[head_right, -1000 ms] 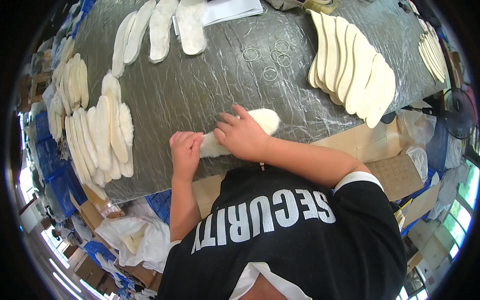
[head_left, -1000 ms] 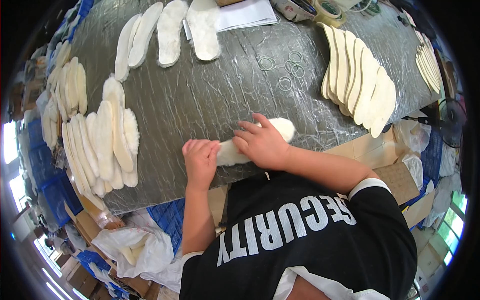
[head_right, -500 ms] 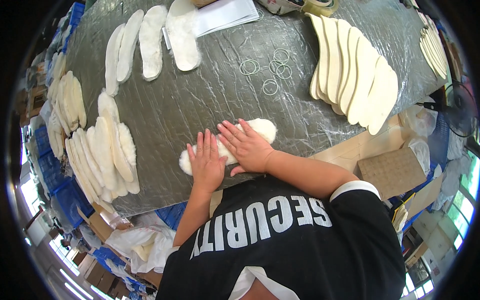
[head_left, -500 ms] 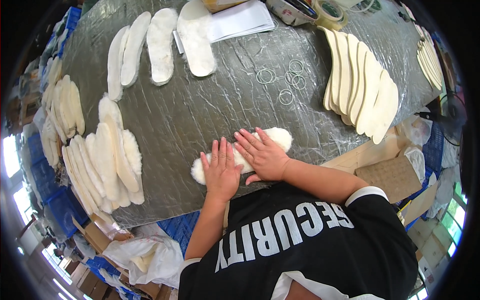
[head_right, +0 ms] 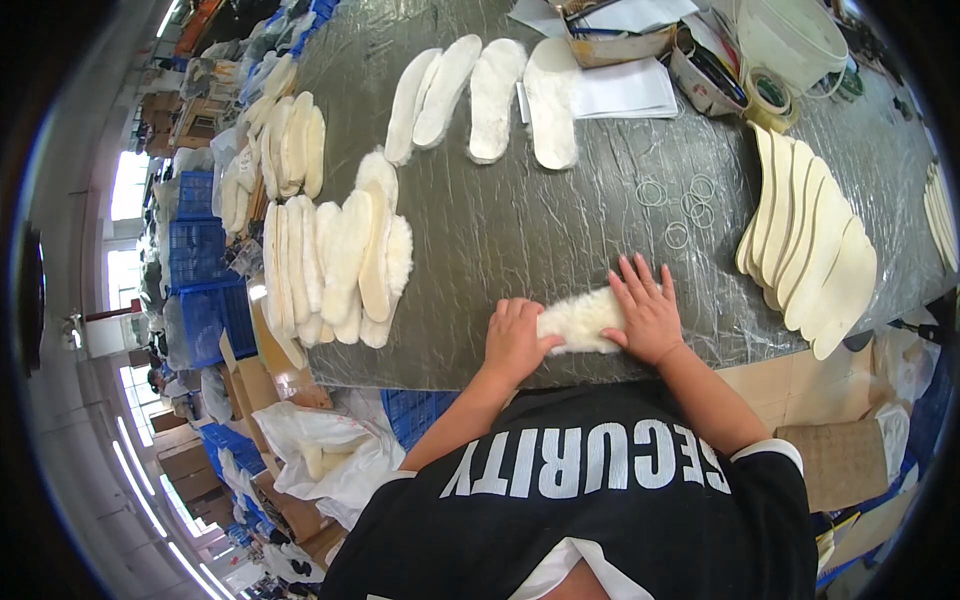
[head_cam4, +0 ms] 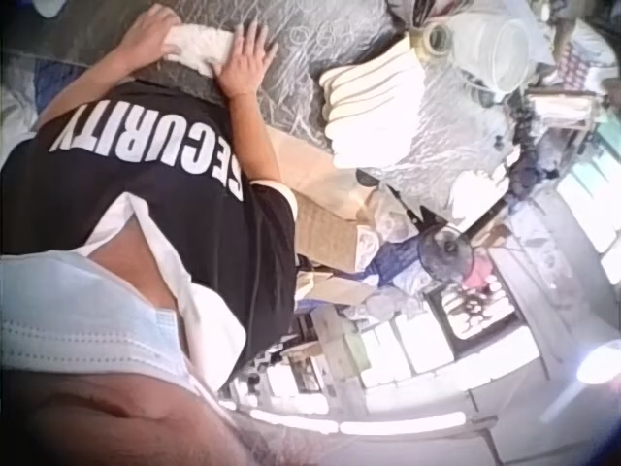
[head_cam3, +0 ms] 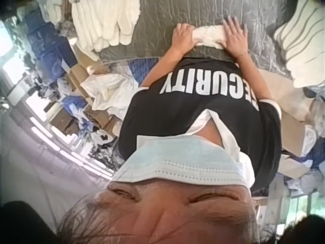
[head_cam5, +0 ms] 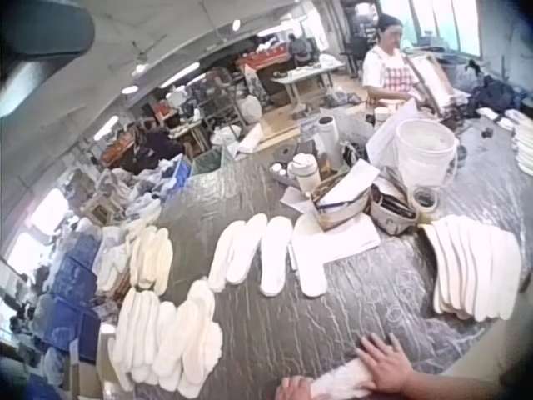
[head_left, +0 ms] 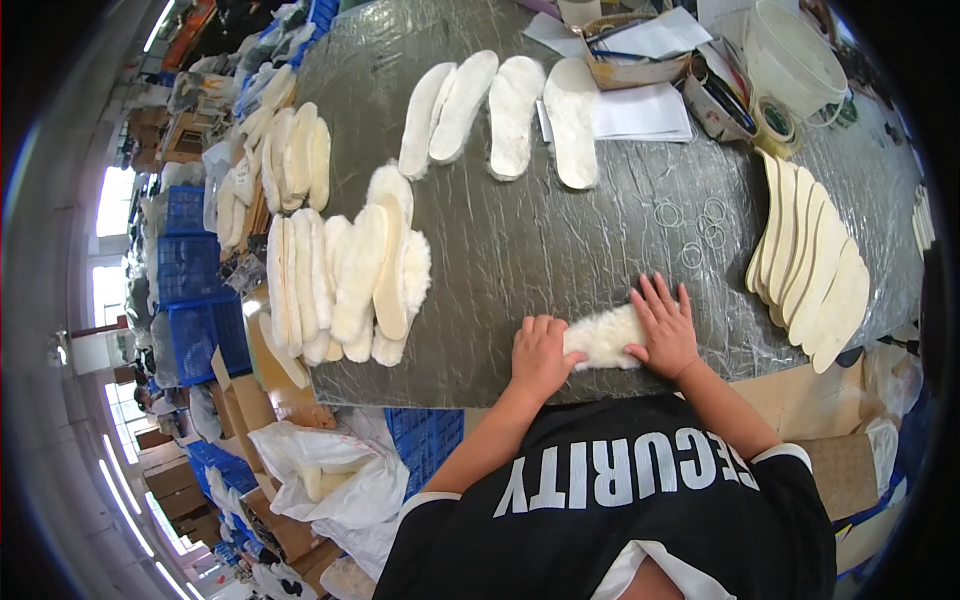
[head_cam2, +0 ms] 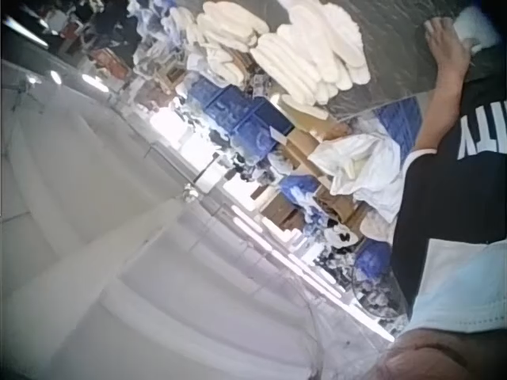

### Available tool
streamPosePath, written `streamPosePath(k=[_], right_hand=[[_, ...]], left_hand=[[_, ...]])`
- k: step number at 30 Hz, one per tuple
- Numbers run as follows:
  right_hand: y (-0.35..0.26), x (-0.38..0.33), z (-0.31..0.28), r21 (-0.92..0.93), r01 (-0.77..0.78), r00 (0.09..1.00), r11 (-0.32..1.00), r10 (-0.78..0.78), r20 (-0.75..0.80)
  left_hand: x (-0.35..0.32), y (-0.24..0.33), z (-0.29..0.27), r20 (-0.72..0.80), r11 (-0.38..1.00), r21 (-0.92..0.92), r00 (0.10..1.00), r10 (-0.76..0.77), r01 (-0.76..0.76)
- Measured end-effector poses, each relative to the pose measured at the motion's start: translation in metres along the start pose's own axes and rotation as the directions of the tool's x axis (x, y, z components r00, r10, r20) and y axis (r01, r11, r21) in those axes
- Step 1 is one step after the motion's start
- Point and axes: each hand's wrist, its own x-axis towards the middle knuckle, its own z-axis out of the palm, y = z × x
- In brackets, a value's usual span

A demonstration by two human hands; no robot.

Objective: Applying a fuzzy lining to a shoe insole component by hand.

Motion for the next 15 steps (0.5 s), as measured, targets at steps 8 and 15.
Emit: streamPosePath(k=[8, 15], right_hand=[[0.027, -0.012, 0.000, 0.320, -0.071, 0.903, 0.945, 0.197, -0.381], [0.022, -0.006, 0.002, 0.341, -0.100, 0.895, 0.935, 0.234, -0.379]], left_hand=[[-0.019, -0.039, -0.097, 0.053, 0.951, -0.310, 0.999, 0.013, 0.004], [-0.048, -0.180, -0.224, -0.599, 0.888, 0.270, 0.787, -0.149, 0.373]])
